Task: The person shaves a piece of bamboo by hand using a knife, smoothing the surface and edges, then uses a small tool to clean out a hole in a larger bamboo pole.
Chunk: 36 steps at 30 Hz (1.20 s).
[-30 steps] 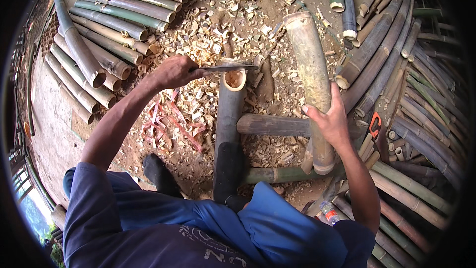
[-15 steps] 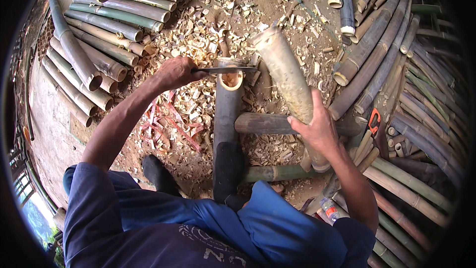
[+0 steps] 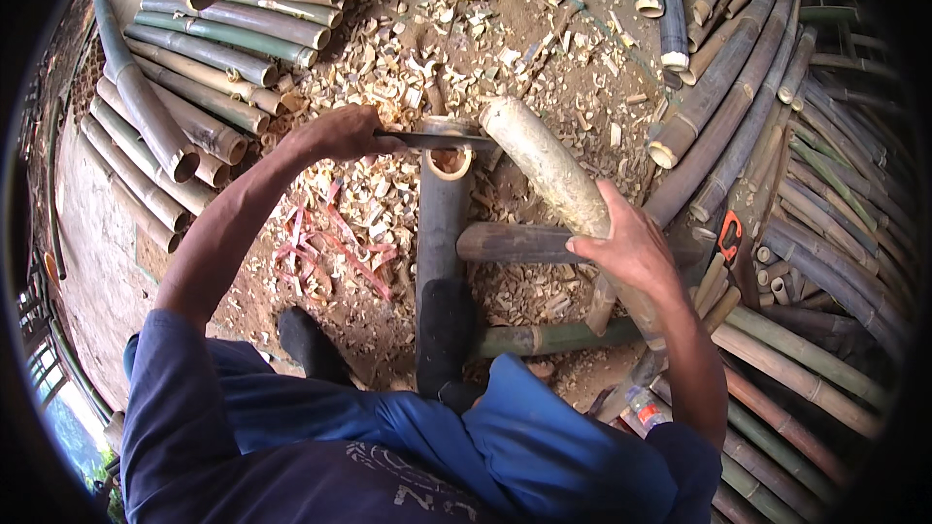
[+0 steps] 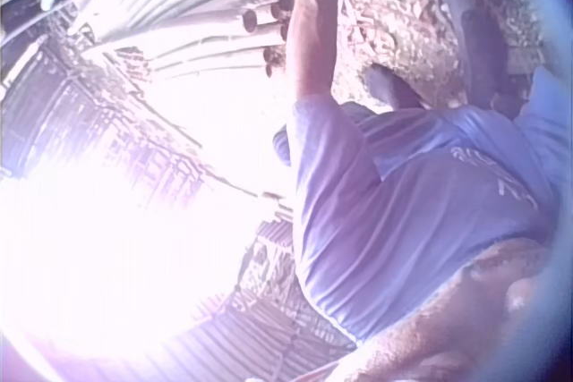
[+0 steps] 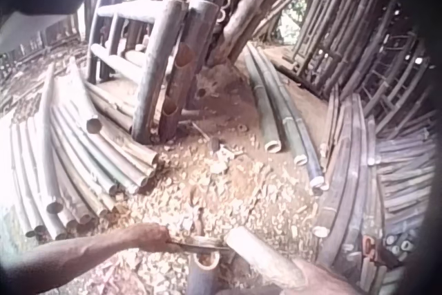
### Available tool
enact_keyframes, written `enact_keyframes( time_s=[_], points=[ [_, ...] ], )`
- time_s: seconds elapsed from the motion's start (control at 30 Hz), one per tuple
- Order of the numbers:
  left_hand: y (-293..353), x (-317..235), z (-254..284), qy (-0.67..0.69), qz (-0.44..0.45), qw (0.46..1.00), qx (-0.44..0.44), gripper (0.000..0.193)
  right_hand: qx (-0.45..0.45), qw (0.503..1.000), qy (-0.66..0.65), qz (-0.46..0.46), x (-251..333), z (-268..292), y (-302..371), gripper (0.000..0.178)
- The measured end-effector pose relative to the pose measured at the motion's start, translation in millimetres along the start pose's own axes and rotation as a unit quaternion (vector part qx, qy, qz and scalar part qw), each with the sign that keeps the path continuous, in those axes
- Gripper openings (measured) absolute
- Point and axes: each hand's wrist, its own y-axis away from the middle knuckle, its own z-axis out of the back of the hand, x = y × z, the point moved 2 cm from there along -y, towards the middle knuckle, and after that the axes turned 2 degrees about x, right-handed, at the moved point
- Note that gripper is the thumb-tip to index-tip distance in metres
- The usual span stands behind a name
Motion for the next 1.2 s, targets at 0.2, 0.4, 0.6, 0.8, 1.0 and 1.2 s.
enact_keyframes(
  time_s=[0.2, 0.4, 0.6, 0.8, 1.0, 1.2],
  points=[
    [0.3, 5.5, -2.7, 0.027, 0.007, 0.999, 0.030, 0.053, 0.069, 0.984, -0.158, -0.045, 2.3, -20.7, 2.3, 0.105],
    [54.2, 4.4, -58.7, -0.250, -0.226, 0.918, -0.211, 0.046, -0.003, 0.998, -0.068, 0.002, -8.4, -8.1, 7.9, 0.100],
    [64.2, -10.1, -78.0, -0.163, -0.119, 0.925, -0.322, 0.052, -0.104, 0.979, 0.015, 0.173, -10.5, -14.6, 17.3, 0.086],
    [47.8, 1.1, -72.9, -0.175, -0.069, 0.935, -0.300, 0.044, -0.104, 0.924, 0.265, 0.256, -38.8, -11.3, 0.3, 0.083],
    [51.3, 19.5, -41.9, 0.040, -0.047, 0.931, -0.360, 0.038, -0.159, 0.983, 0.024, 0.092, -30.5, -14.6, 5.2, 0.077],
    [82.5, 26.6, -40.9, -0.056, -0.092, 0.954, -0.280, 0.038, -0.121, 0.977, -0.072, 0.157, 8.7, -22.6, -5.0, 0.073]
  ],
)
